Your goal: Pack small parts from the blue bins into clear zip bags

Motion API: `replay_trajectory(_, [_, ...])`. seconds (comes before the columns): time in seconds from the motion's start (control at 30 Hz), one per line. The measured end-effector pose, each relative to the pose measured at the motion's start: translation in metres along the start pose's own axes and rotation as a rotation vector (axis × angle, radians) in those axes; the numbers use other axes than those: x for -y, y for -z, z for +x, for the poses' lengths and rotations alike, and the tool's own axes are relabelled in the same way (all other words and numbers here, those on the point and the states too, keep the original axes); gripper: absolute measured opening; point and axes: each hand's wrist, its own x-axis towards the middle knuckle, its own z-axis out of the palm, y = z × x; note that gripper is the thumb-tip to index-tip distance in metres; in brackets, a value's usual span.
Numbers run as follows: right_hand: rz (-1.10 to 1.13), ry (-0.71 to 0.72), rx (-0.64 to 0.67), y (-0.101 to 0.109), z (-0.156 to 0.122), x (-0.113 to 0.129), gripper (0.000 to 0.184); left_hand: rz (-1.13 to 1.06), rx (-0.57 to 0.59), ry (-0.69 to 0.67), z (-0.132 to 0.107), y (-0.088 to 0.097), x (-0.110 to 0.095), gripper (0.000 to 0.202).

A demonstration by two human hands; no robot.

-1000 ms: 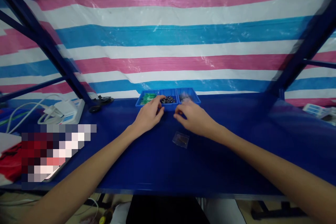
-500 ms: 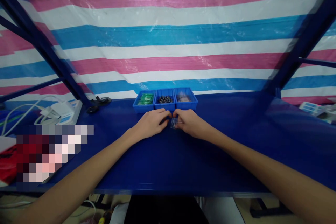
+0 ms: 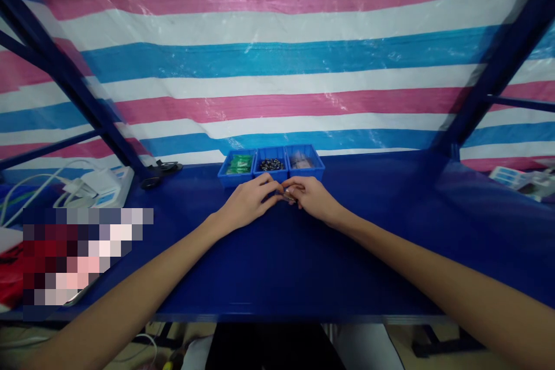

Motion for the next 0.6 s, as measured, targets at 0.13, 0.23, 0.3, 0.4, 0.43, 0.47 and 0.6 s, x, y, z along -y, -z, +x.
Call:
replay_trajectory(0.13, [-0.059,0.028,-0.070,0.003,0.002,-0.002,0.024,0.014,-0.059,0.055,0.002,0.003,-0.001,0.019])
replay_trajectory(0.23, [-0.061,0.035,-0.078,0.004,0.001,0.003,0.023,-0.017,-0.085,0.100,0.003,0.004,0.001,0.014])
replay_trajectory(0.3, [-0.017,0.040,-0.034,0.003,-0.001,0.009,0.024,-0.077,-0.095,0.137,0.003,0.003,0.003,0.011])
replay_trajectory(0.4, [0.036,0.037,0.020,0.001,-0.003,0.014,0.026,-0.170,-0.103,0.191,0.003,0.002,0.004,0.010])
replay_trajectory(0.43, [0.044,0.033,0.021,0.001,-0.004,0.015,0.025,-0.199,-0.106,0.198,0.004,0.001,0.004,0.009])
replay_trajectory(0.47, [0.048,0.027,0.014,0.000,-0.004,0.014,0.024,-0.232,-0.108,0.197,0.004,0.001,0.004,0.008])
replay_trajectory(0.6, [0.067,0.000,-0.034,0.000,-0.002,0.007,0.019,-0.317,-0.130,0.144,0.004,0.001,0.001,0.027])
